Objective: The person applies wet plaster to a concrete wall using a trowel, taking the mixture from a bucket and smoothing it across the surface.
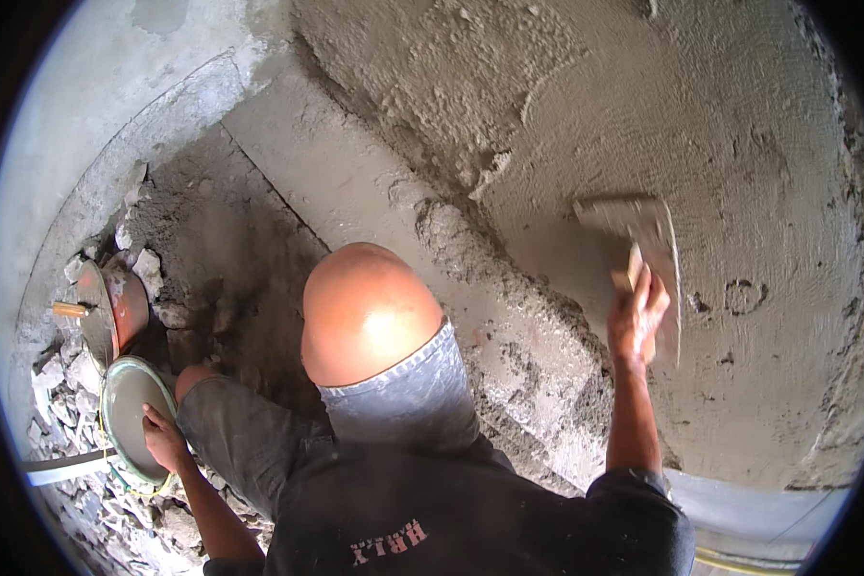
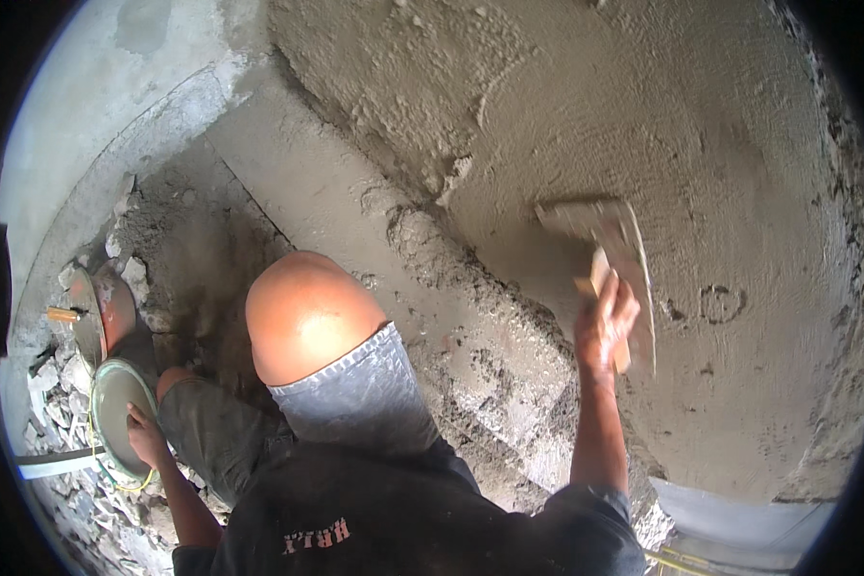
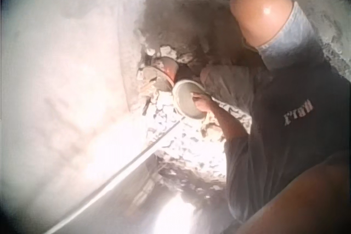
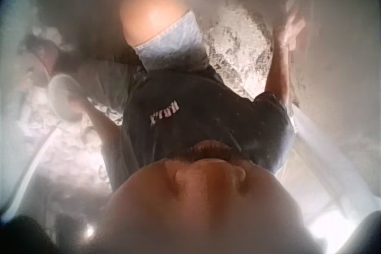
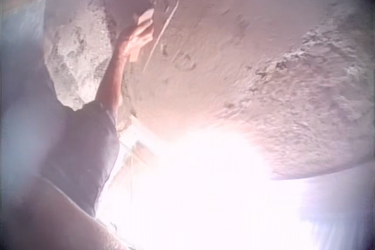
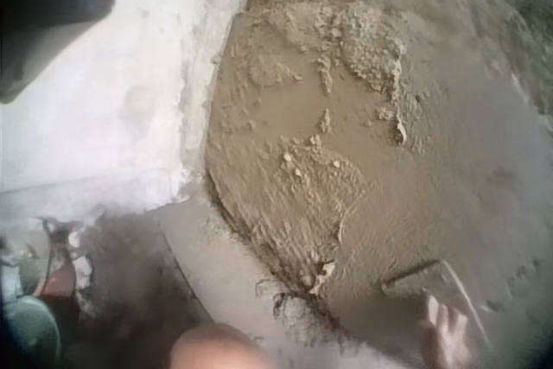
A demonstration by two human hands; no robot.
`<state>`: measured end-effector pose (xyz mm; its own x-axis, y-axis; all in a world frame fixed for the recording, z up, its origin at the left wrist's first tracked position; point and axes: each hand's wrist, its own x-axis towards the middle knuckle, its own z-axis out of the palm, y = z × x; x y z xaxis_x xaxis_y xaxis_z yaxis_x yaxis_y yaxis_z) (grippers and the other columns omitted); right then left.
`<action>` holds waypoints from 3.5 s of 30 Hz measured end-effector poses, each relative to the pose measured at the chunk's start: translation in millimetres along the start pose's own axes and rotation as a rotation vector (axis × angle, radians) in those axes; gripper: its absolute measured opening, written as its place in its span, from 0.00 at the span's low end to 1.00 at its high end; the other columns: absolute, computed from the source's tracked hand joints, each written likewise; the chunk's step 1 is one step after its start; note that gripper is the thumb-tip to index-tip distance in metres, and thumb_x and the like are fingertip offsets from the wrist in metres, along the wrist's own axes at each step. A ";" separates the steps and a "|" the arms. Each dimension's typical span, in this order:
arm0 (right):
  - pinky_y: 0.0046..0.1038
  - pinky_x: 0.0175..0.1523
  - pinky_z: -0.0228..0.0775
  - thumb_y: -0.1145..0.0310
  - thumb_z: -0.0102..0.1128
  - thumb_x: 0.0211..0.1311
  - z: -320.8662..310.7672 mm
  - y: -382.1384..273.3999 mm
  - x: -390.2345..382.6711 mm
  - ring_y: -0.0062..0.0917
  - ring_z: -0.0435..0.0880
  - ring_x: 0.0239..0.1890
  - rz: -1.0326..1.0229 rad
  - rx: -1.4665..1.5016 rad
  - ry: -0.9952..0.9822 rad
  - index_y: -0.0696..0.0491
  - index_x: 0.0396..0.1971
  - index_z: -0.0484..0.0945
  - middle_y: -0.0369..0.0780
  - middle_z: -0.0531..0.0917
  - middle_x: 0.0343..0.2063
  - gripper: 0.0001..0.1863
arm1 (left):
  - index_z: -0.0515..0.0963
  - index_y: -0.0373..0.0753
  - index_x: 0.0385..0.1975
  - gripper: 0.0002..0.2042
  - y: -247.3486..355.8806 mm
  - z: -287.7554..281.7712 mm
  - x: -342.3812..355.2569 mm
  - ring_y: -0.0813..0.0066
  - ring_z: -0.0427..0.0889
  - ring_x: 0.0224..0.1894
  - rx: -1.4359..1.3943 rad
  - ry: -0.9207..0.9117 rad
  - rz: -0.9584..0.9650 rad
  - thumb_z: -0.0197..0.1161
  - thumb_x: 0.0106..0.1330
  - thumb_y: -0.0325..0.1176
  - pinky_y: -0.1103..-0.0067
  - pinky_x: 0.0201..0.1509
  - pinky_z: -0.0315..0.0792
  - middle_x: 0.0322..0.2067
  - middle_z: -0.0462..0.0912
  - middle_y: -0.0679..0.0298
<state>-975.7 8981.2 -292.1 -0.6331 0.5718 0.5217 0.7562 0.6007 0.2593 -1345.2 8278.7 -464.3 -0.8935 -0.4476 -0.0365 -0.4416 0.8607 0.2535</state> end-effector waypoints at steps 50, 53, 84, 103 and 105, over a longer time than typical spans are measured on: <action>0.50 0.64 0.65 0.76 0.63 0.51 3.2 -170.9 201.7 0.47 0.67 0.61 0.294 0.503 0.805 0.57 0.72 0.58 0.55 0.65 0.57 0.44 | 0.83 0.38 0.49 0.35 7.3 2.6 -1.2 0.36 0.83 0.44 0.024 0.038 -0.001 0.38 0.77 0.65 0.49 0.45 0.74 0.42 0.86 0.43; 0.43 0.63 0.68 0.73 0.67 0.59 92.2 -149.4 96.8 0.50 0.70 0.58 0.307 0.481 0.514 0.56 0.71 0.60 0.55 0.67 0.61 0.40 | 0.83 0.38 0.49 0.35 7.8 8.2 1.8 0.36 0.83 0.43 0.009 0.057 0.041 0.38 0.77 0.64 0.49 0.45 0.75 0.41 0.86 0.44; 0.49 0.61 0.67 0.69 0.64 0.58 -47.5 -45.8 111.8 0.41 0.70 0.59 0.304 0.327 0.791 0.56 0.69 0.62 0.47 0.68 0.57 0.38 | 0.82 0.35 0.45 0.33 -17.9 20.9 14.8 0.33 0.82 0.44 -0.071 0.083 0.014 0.41 0.78 0.62 0.48 0.46 0.72 0.39 0.85 0.39; 0.51 0.55 0.71 0.83 0.53 0.57 -55.8 -226.9 288.2 0.58 0.73 0.52 0.010 0.399 0.464 0.53 0.70 0.64 0.60 0.73 0.53 0.37 | 0.83 0.39 0.41 0.30 -4.8 8.7 5.3 0.40 0.84 0.40 -0.077 0.125 -0.008 0.45 0.77 0.61 0.51 0.43 0.75 0.37 0.87 0.48; 0.51 0.56 0.72 0.85 0.53 0.55 -59.7 -200.8 222.9 0.54 0.73 0.55 0.011 0.434 0.321 0.46 0.72 0.64 0.59 0.73 0.54 0.41 | 0.82 0.39 0.41 0.30 -14.7 0.2 3.4 0.40 0.84 0.40 -0.060 0.142 -0.032 0.44 0.77 0.61 0.51 0.42 0.75 0.37 0.87 0.48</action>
<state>-1258.8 8954.7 -179.4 -0.4917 0.4204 0.7625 0.5814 0.8104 -0.0719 -1341.8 8264.5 -468.3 -0.8568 -0.5076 0.0902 -0.4599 0.8316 0.3114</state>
